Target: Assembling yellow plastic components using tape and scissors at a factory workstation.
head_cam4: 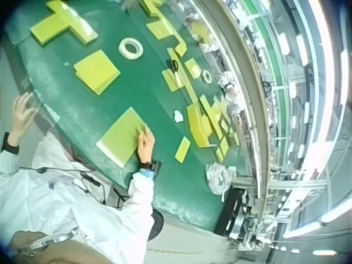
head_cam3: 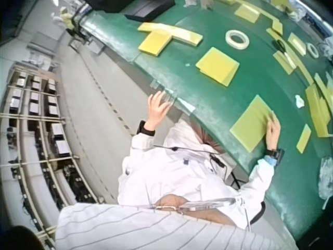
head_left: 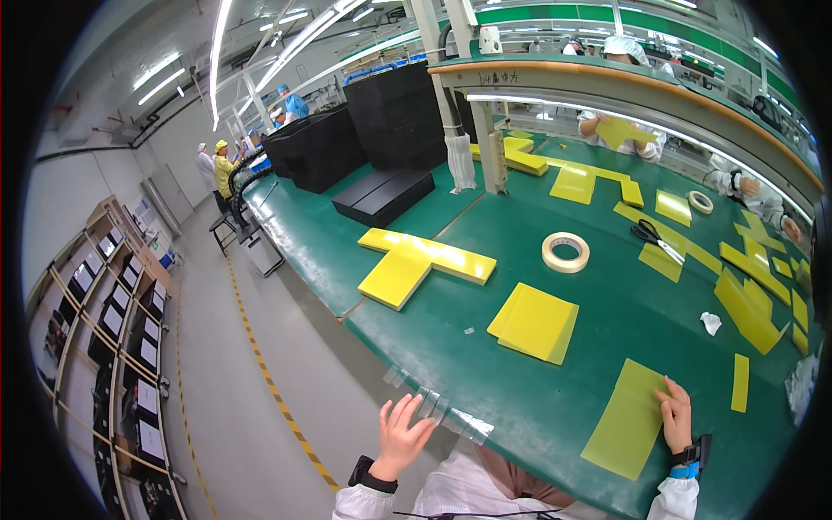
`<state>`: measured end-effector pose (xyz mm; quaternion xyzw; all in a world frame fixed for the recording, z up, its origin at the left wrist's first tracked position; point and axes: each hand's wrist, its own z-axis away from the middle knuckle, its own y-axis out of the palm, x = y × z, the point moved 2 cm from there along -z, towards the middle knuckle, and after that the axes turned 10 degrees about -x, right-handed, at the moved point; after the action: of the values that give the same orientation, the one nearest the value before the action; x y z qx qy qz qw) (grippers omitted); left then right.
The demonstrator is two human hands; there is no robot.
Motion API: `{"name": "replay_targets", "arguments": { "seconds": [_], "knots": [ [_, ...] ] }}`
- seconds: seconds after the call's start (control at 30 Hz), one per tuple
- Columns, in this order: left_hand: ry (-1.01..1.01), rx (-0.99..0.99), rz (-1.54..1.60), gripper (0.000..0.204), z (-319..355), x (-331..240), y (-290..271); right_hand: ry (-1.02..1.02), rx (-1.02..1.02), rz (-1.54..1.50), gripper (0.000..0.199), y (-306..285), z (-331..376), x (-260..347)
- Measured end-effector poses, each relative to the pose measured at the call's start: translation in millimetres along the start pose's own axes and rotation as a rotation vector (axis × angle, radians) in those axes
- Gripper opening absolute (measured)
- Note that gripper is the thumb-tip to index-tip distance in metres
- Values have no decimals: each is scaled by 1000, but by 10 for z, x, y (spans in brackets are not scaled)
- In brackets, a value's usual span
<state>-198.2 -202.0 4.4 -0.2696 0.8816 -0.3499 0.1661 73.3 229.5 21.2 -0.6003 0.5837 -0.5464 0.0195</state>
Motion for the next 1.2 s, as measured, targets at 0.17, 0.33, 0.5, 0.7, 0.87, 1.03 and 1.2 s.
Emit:
{"name": "replay_targets", "arguments": {
  "seconds": [0.17,0.33,0.5,0.7,0.87,1.03,1.2],
  "knots": [
    [-26,-9,89,9,-30,12,44,-8,5,3,32,52,-5,-2],
    [-55,-32,153,10,-90,-18,98,9,-40,-39,33,-3,44,4],
    [-98,3,163,8,-101,9,128,16,0,-28,32,-14,68,-14],
    [-80,-26,23,11,-206,-23,126,35,6,-52,31,-11,51,56],
    [-96,-11,5,12,-230,-1,139,11,-1,-48,30,17,58,-8],
    [-128,-14,11,11,-212,6,194,-62,42,19,37,-122,-42,271],
    [-155,-48,20,10,-247,-20,193,-115,69,76,38,-85,-40,161]
  ]
}}
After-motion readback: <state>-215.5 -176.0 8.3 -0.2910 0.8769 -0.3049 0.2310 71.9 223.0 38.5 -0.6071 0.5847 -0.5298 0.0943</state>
